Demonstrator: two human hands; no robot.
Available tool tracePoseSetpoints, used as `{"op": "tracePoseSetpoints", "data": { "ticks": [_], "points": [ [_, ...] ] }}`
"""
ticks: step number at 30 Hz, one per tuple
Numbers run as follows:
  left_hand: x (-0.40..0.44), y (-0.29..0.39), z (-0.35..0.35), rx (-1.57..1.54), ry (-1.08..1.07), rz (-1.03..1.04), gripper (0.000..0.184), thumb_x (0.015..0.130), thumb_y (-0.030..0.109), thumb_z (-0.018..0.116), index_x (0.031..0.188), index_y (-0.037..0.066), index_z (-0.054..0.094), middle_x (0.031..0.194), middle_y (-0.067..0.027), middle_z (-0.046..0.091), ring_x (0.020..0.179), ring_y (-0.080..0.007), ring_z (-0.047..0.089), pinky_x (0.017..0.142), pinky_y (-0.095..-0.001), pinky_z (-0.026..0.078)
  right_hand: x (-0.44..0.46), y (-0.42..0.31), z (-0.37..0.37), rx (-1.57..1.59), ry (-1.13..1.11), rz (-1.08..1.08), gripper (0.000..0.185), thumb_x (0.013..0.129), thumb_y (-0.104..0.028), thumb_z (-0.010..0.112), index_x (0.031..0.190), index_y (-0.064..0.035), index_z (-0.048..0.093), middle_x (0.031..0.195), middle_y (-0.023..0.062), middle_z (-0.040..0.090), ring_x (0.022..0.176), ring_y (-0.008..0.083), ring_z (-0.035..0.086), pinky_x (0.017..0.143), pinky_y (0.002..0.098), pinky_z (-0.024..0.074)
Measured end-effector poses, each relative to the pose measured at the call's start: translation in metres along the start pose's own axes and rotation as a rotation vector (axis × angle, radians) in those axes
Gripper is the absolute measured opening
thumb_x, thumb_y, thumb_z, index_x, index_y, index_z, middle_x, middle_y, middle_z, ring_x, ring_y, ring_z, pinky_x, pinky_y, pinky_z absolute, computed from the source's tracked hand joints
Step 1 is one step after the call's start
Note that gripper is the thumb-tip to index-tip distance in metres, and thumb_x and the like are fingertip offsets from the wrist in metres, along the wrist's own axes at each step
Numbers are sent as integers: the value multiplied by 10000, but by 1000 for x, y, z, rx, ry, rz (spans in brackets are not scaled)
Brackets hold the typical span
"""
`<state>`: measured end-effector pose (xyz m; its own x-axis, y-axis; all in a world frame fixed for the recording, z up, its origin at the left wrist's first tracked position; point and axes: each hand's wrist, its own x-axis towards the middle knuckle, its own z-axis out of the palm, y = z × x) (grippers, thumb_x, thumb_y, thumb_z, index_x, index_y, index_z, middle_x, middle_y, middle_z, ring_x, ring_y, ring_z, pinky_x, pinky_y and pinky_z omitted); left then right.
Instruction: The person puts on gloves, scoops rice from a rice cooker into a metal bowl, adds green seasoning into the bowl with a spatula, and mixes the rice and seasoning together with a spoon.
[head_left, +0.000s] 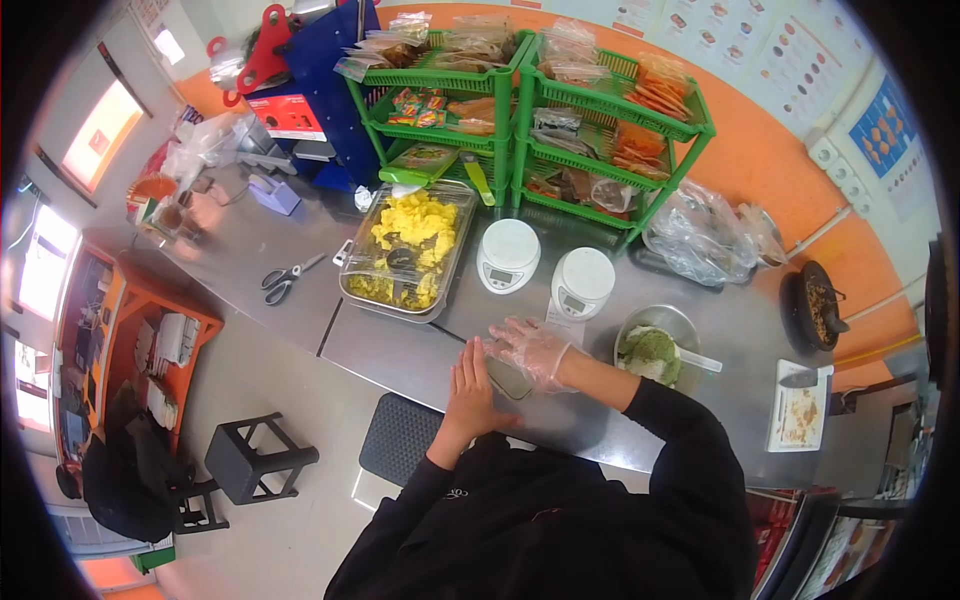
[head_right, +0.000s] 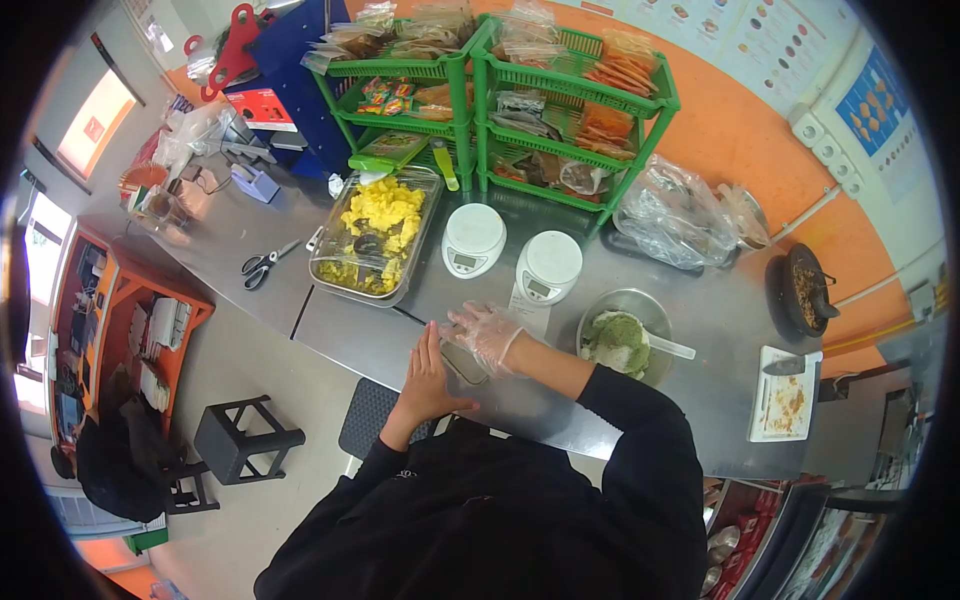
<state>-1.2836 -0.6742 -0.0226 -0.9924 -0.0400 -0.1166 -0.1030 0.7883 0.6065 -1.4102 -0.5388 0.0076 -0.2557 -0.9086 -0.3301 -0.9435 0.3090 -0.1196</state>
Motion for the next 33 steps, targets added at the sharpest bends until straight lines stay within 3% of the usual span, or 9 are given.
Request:
{"op": "tracePoseSetpoints", "data": {
  "ticks": [4, 7, 11, 13, 16, 22, 25, 28, 33],
  "points": [
    [8, 14, 4, -37, 52, -29, 1357, 437, 380, 875, 1425, 21, 17, 1452, -222, 155, 1335, -429, 173, 1056, -572, 199, -32, -8, -20, 51, 114, 77, 941, 609, -229, 773, 1405, -135, 279, 1435, 112, 320, 1297, 310, 342, 1052, 419, 315],
    [22, 37, 4, 61, 59, -117, 1316, 471, 418, 857, 1435, 61, 35, 1450, -199, 171, 1333, -423, 177, 1022, -609, 230, -78, 5, -26, 355, 427, 220, 852, 653, -288, 759, 1375, -116, 341, 1367, 122, 417, 1241, 266, 428, 1015, 373, 369],
    [35, 44, 15, 128, 42, -114, 1214, 523, 414, 828, 1430, 75, 95, 1383, -181, 269, 1297, -403, 237, 969, -611, 302, -159, 9, -24, 261, 733, 582, 549, 707, -272, 732, 1185, -87, 536, 1093, 140, 618, 988, 269, 606, 818, 385, 480],
    [34, 41, 19, 114, 78, -96, 1171, 539, 391, 820, 1418, 49, 125, 1333, -184, 319, 1268, -390, 277, 955, -587, 333, -195, -1, -15, 368, 738, 897, 443, 728, -260, 713, 1105, -70, 578, 923, 137, 660, 861, 265, 643, 730, 373, 500],
    [30, 40, 22, 203, 114, -84, 1154, 526, 387, 819, 1382, -27, 165, 1263, -201, 363, 1169, -376, 362, 930, -488, 389, -235, -9, 5, 561, 690, 1220, 472, 729, -329, 704, 1097, -60, 584, 866, 137, 654, 849, 309, 621, 772, 386, 485],
    [36, 36, 27, 163, 46, -121, 1136, 514, 324, 809, 1377, -31, 161, 1230, -189, 368, 1126, -366, 376, 823, -499, 458, -261, -12, 58, 598, 406, 1586, 464, 823, -395, 597, 1053, 8, 586, 870, 175, 655, 866, 317, 632, 783, 368, 484],
    [46, 34, 21, 177, 103, -56, 1112, 511, 323, 790, 1366, -42, 180, 1185, -194, 384, 1090, -373, 386, 819, -482, 464, -262, 1, 113, 798, 408, 1625, 515, 877, -421, 519, 1095, 45, 540, 872, 205, 651, 833, 307, 657, 732, 375, 516],
    [78, 38, 1, 106, 221, 3, 1089, 530, 361, 782, 1350, -58, 201, 1184, -229, 379, 1091, -418, 384, 912, -491, 373, -248, -2, 115, 1613, 755, 1452, 476, 915, -358, 456, 1165, 47, 478, 844, 230, 641, 772, 305, 673, 647, 367, 555],
    [164, 60, -28, 180, 387, 3, 1092, 541, 386, 771, 1357, -59, 198, 1190, -217, 383, 1097, -400, 383, 907, -465, 396, -231, 5, 156, 2074, 1026, 1278, 403, 893, -177, 436, 1163, 122, 417, 922, 260, 614, 721, 332, 669, 601, 343, 581]
  ]
}}
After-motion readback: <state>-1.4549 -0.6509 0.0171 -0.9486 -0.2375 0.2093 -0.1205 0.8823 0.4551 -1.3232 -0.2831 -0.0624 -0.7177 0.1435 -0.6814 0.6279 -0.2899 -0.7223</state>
